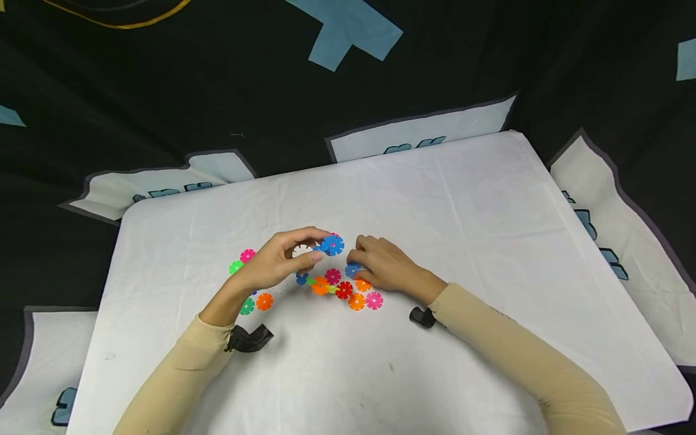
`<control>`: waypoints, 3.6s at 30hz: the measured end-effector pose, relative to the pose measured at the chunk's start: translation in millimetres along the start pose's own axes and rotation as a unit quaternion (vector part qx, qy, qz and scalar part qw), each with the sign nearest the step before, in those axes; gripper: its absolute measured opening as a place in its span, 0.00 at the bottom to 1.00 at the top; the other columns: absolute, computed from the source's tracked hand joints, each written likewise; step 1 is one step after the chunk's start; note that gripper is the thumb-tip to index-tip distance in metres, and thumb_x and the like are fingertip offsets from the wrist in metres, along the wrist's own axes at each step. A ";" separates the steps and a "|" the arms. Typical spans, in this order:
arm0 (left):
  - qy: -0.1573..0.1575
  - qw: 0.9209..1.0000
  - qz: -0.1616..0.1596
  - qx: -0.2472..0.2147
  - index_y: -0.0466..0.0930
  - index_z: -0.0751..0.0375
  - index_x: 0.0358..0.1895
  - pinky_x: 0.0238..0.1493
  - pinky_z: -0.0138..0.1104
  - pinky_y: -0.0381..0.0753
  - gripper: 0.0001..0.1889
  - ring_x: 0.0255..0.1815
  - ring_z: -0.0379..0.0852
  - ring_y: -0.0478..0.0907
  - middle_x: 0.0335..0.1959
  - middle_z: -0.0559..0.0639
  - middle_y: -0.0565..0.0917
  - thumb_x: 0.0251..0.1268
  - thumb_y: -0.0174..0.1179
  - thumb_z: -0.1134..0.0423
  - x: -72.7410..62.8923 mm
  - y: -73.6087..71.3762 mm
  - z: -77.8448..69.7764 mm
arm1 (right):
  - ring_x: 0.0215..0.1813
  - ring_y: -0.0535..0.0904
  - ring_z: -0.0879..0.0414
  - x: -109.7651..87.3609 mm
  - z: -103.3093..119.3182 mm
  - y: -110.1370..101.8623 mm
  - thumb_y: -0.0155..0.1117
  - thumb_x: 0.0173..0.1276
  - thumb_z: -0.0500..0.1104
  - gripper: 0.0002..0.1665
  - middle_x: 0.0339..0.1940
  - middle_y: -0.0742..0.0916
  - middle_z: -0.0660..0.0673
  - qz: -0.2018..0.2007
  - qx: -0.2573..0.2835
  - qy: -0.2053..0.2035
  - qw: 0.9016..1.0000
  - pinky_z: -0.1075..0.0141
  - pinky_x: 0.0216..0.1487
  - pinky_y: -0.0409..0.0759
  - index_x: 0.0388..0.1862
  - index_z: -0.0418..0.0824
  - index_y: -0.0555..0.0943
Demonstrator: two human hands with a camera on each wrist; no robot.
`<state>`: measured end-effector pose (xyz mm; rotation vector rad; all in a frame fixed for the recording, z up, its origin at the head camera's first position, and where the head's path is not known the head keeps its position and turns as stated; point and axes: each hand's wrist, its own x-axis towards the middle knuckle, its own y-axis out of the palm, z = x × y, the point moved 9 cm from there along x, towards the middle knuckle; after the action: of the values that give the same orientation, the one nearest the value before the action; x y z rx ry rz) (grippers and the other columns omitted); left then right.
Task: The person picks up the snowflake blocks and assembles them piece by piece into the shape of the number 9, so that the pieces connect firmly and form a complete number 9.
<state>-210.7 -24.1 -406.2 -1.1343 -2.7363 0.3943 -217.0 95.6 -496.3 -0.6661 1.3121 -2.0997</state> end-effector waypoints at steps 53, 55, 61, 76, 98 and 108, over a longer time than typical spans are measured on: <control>0.029 0.995 -0.080 -0.047 0.77 0.70 0.37 0.41 0.35 0.80 0.05 0.40 0.55 0.78 0.42 0.56 0.83 0.70 0.57 0.70 5.2 4.3 -5.6 | 0.33 0.89 0.55 -27.9 30.1 -83.7 0.62 0.66 0.27 0.19 0.31 0.90 0.48 -0.148 0.564 0.135 0.801 0.65 0.39 0.86 0.54 0.21 0.75; 0.035 0.995 -0.088 -0.030 0.78 0.69 0.36 0.41 0.35 0.79 0.05 0.42 0.49 0.78 0.42 0.56 0.83 0.70 0.57 0.69 4.8 4.5 -7.4 | 0.33 0.89 0.55 -28.7 29.4 -81.5 0.61 0.66 0.26 0.19 0.31 0.90 0.49 -0.150 0.574 0.143 0.792 0.66 0.38 0.86 0.55 0.20 0.74; 0.066 0.995 -0.077 0.014 0.80 0.62 0.33 0.43 0.32 0.81 0.03 0.40 0.53 0.81 0.38 0.55 0.85 0.66 0.60 0.71 8.0 6.7 -18.7 | 0.31 0.88 0.53 -32.6 27.6 -75.3 0.61 0.66 0.26 0.19 0.28 0.90 0.47 -0.148 0.588 0.156 0.780 0.60 0.44 0.86 0.55 0.21 0.74; 0.046 0.995 -0.074 -0.050 0.72 0.67 0.53 0.42 0.32 0.81 0.09 0.35 0.53 0.77 0.41 0.63 0.79 0.74 0.51 0.70 12.9 2.9 -12.7 | 0.32 0.88 0.47 -15.1 26.7 -87.4 0.60 0.72 0.36 0.26 0.32 0.90 0.45 -0.106 0.564 0.124 0.809 0.64 0.48 0.84 0.65 0.26 0.68; 0.032 0.995 -0.015 -0.096 0.71 0.75 0.60 0.21 0.30 0.72 0.22 0.21 0.46 0.68 0.52 0.65 0.77 0.62 0.48 0.74 -16.5 -16.7 0.8 | 0.30 0.71 0.58 50.4 -26.8 8.1 0.71 0.63 0.52 0.30 0.29 0.78 0.51 0.046 0.074 0.076 0.993 0.68 0.32 0.71 0.63 0.45 0.79; 0.035 0.998 0.005 -0.050 0.77 0.67 0.58 0.58 0.33 0.78 0.21 0.55 0.50 0.75 0.57 0.62 0.80 0.64 0.65 0.63 -16.0 -14.1 -0.9 | 0.34 0.73 0.56 42.7 -33.5 3.6 0.75 0.59 0.49 0.20 0.34 0.80 0.48 0.015 0.075 0.099 0.992 0.66 0.38 0.75 0.45 0.41 0.80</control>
<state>-208.6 -44.9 -401.8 -1.1631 -2.7161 0.2172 -269.2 85.8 -508.1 -0.3799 1.2433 -2.2595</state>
